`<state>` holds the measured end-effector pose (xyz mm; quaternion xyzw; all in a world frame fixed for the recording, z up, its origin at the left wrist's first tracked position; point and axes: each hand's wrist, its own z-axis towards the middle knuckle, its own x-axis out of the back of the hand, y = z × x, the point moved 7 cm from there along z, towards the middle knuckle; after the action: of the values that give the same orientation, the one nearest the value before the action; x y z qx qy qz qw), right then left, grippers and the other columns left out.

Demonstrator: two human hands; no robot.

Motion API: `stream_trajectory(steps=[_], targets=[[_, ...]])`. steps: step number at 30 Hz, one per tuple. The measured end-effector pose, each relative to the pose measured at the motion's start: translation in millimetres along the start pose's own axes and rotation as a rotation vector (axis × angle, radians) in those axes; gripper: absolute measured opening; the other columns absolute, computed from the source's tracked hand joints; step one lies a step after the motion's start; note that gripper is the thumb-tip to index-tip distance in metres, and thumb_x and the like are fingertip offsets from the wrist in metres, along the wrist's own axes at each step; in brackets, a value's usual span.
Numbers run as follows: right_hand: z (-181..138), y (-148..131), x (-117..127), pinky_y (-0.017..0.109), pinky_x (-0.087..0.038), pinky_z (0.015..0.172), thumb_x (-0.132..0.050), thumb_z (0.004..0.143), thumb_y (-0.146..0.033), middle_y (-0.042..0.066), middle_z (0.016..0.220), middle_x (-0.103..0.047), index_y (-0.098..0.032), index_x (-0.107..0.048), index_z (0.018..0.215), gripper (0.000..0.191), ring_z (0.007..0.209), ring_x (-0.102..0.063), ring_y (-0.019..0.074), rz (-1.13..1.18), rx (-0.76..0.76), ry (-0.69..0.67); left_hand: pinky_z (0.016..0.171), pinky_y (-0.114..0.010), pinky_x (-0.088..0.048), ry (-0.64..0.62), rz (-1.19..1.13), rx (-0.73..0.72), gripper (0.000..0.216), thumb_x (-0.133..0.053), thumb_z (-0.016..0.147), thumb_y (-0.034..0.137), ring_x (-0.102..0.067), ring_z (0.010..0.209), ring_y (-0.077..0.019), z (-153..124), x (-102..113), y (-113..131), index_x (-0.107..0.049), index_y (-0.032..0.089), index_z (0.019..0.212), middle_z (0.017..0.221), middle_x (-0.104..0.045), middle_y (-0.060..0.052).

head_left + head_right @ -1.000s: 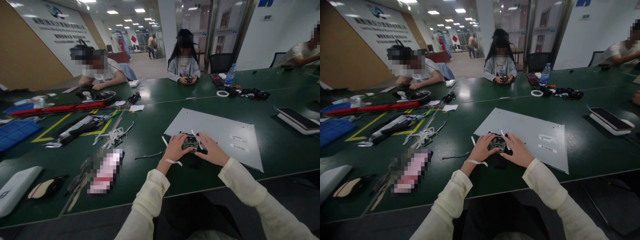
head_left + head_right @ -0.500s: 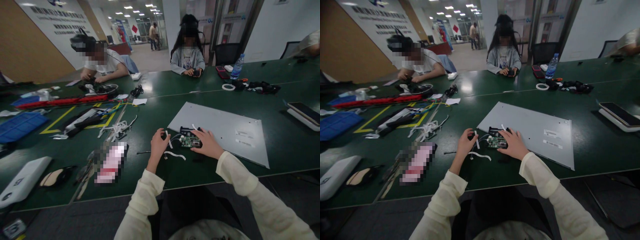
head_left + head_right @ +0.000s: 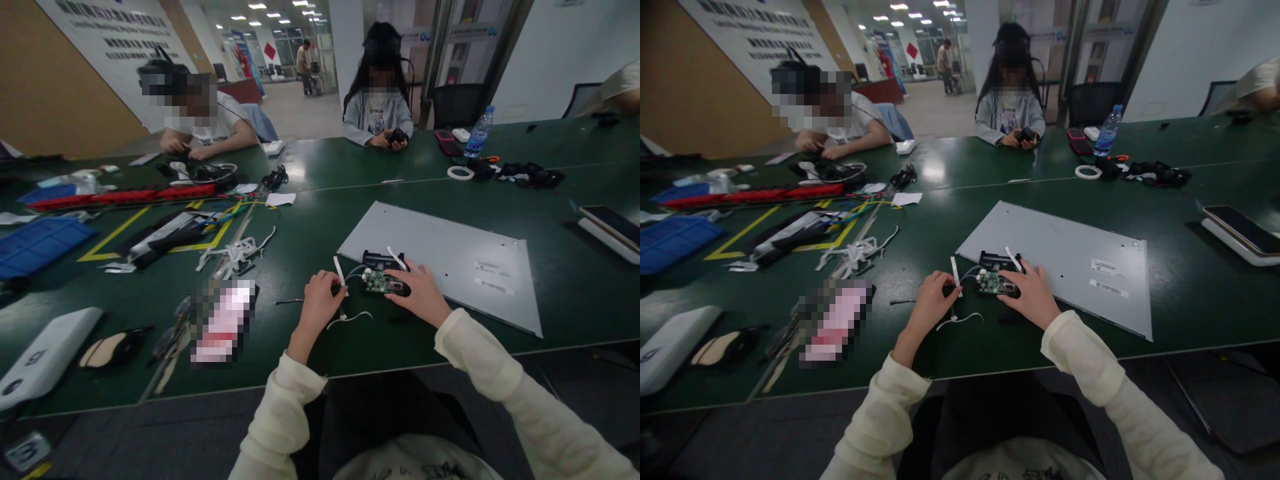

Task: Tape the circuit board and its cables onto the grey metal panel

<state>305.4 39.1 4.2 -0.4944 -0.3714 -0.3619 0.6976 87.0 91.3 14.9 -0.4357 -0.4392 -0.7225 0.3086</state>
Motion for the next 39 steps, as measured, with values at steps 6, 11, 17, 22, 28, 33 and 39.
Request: stream_trajectory(steps=[6, 11, 17, 22, 28, 33, 39], targets=[[-3.0, -7.8, 5.4, 0.07, -0.014, 0.105, -0.052, 0.087, -0.049, 0.006, 0.124, -0.062, -0.029, -0.055, 0.128, 0.046, 0.133, -0.037, 0.0324, -0.079, 0.045, 0.011, 0.074, -0.031, -0.045, 0.021, -0.037, 0.003, 0.012, -0.047, 0.091, 0.022, -0.054, 0.08, -0.0175, 4.4, 2.0, 5.8, -0.055, 0.019, 0.083, 0.09, -0.053, -0.004], [-8.1, -8.2, 10.2, 0.068, -0.011, 0.106, -0.051, 0.089, -0.046, 0.006, 0.125, -0.062, -0.029, -0.054, 0.126, 0.042, 0.129, -0.042, 0.0299, -0.093, 0.046, 0.072, 0.071, -0.029, -0.046, -0.001, -0.153, 0.002, 0.011, -0.047, 0.091, 0.022, -0.054, 0.076, -0.0153, 8.0, 3.2, 11.7, -0.053, 0.019, 0.083, 0.09, -0.051, -0.003], [-6.5, 14.0, 29.1, 0.067, -0.01, 0.106, -0.05, 0.09, -0.044, 0.008, 0.124, -0.061, -0.028, -0.053, 0.127, 0.04, 0.124, -0.046, 0.0277, -0.098, -0.015, 0.165, 0.073, -0.027, -0.045, 0.037, -0.185, -0.129, 0.009, -0.046, 0.091, 0.021, -0.055, 0.081, -0.0151, 43.6, 13.2, 36.7, -0.053, 0.019, 0.088, 0.095, -0.052, -0.004], [13.6, 52.2, 34.7, 0.069, -0.009, 0.104, -0.048, 0.091, -0.038, 0.009, 0.12, -0.064, -0.025, -0.056, 0.123, 0.036, 0.123, -0.047, 0.0298, -0.164, -0.125, 0.169, 0.074, -0.028, -0.044, -0.069, -0.031, -0.239, 0.009, -0.049, 0.089, 0.02, -0.056, 0.084, -0.0173, 99.5, -10.1, 61.7, -0.057, 0.018, 0.087, 0.096, -0.056, -0.005], [24.6, 75.8, 29.2, 0.069, -0.012, 0.103, -0.047, 0.09, -0.043, 0.01, 0.124, -0.06, -0.025, -0.059, 0.118, 0.035, 0.121, -0.048, 0.0317, -0.113, -0.216, 0.188, 0.079, -0.033, -0.045, -0.133, 0.079, -0.251, 0.021, -0.041, 0.093, 0.023, -0.057, 0.089, -0.0217, 131.2, -39.6, 67.7, -0.061, 0.014, 0.095, 0.099, -0.059, -0.011], [22.1, 79.2, 27.2, 0.065, -0.012, 0.105, -0.045, 0.091, -0.045, 0.01, 0.121, -0.062, -0.024, -0.062, 0.114, 0.035, 0.119, -0.05, 0.0301, -0.062, -0.217, 0.231, 0.088, -0.039, -0.044, -0.085, 0.05, -0.209, 0.022, -0.042, 0.094, 0.025, -0.055, 0.102, -0.0245, 130.9, -35.6, 49.5, -0.058, 0.016, 0.105, 0.112, -0.057, -0.013], [21.8, 81.1, 31.8, 0.058, -0.006, 0.109, -0.045, 0.091, -0.045, 0.007, 0.112, -0.067, -0.025, -0.068, 0.1, 0.032, 0.113, -0.054, 0.0253, -0.056, -0.156, 0.293, 0.093, -0.034, -0.043, -0.267, -0.092, -0.309, 0.025, -0.044, 0.091, 0.025, -0.058, 0.103, -0.0213, 117.0, 1.0, 29.4, -0.06, 0.018, 0.109, 0.111, -0.061, -0.008]])
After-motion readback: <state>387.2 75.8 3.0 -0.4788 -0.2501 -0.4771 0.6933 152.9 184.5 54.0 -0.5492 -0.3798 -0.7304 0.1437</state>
